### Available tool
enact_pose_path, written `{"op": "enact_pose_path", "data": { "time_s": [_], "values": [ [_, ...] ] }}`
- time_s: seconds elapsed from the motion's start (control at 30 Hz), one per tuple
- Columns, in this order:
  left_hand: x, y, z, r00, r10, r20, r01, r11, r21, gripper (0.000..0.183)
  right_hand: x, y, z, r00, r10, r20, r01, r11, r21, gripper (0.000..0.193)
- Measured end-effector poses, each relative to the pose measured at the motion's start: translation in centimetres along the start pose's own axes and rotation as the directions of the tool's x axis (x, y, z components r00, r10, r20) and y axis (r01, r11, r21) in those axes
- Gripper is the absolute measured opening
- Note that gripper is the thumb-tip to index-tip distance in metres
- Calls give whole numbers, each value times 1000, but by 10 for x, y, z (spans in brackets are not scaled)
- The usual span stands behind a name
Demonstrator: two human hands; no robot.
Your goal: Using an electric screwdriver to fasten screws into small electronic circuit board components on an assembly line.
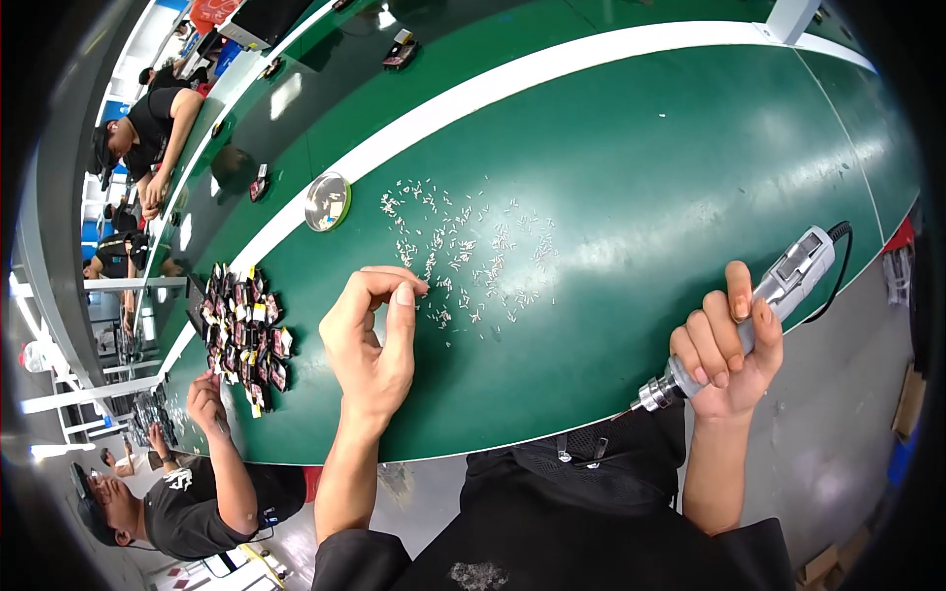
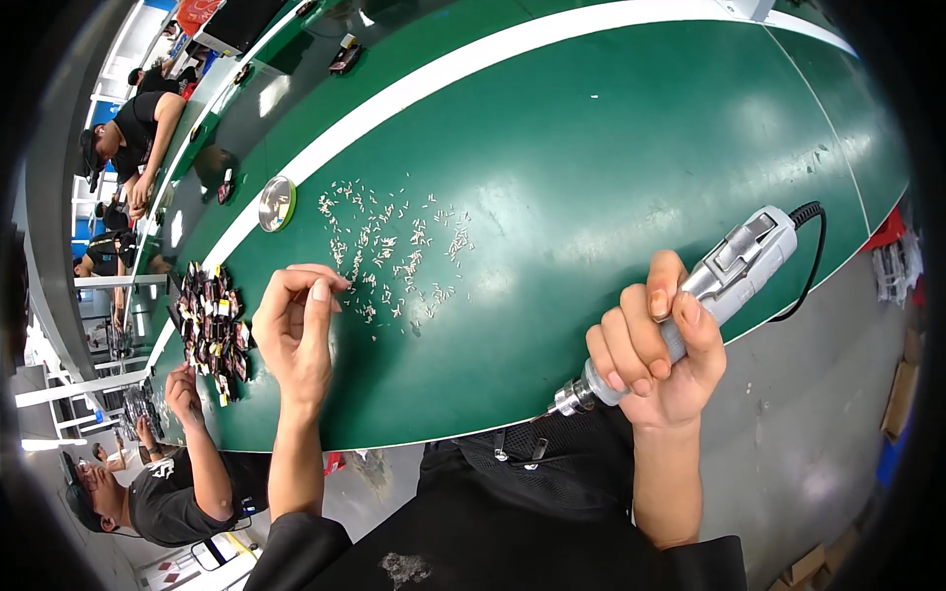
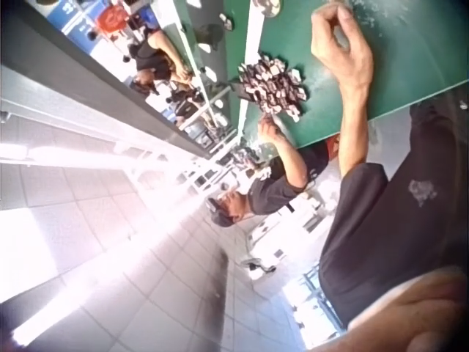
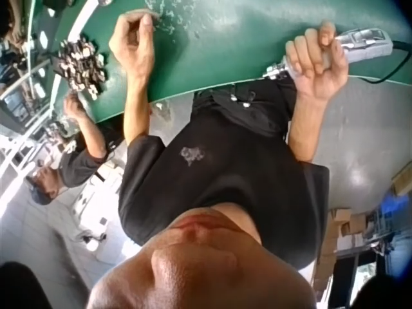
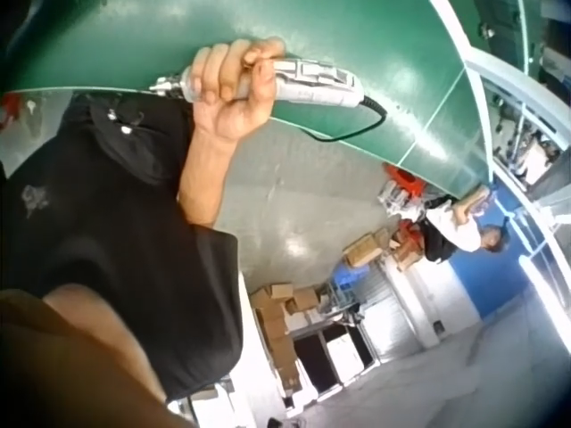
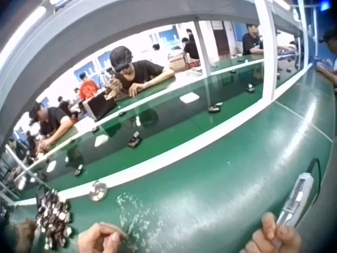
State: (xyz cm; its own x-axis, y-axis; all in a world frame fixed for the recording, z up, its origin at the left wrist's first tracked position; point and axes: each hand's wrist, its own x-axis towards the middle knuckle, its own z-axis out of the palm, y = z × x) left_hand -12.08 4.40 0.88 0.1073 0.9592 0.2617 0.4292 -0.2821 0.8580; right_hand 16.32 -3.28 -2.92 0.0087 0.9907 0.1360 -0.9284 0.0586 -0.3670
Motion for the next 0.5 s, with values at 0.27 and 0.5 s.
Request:
{"op": "enact_pose_path", "data": {
  "time_s": [0.27,0.5],
  "values": [
    [3,-3,-5,956,291,41,-282,870,404,10,-1,0,0,1000,-2,-6,2,1000,2,16],
    [-26,16,9,992,124,37,-127,988,93,10,-2,0,5,999,-22,-39,21,1000,-22,16]
  ]
}}
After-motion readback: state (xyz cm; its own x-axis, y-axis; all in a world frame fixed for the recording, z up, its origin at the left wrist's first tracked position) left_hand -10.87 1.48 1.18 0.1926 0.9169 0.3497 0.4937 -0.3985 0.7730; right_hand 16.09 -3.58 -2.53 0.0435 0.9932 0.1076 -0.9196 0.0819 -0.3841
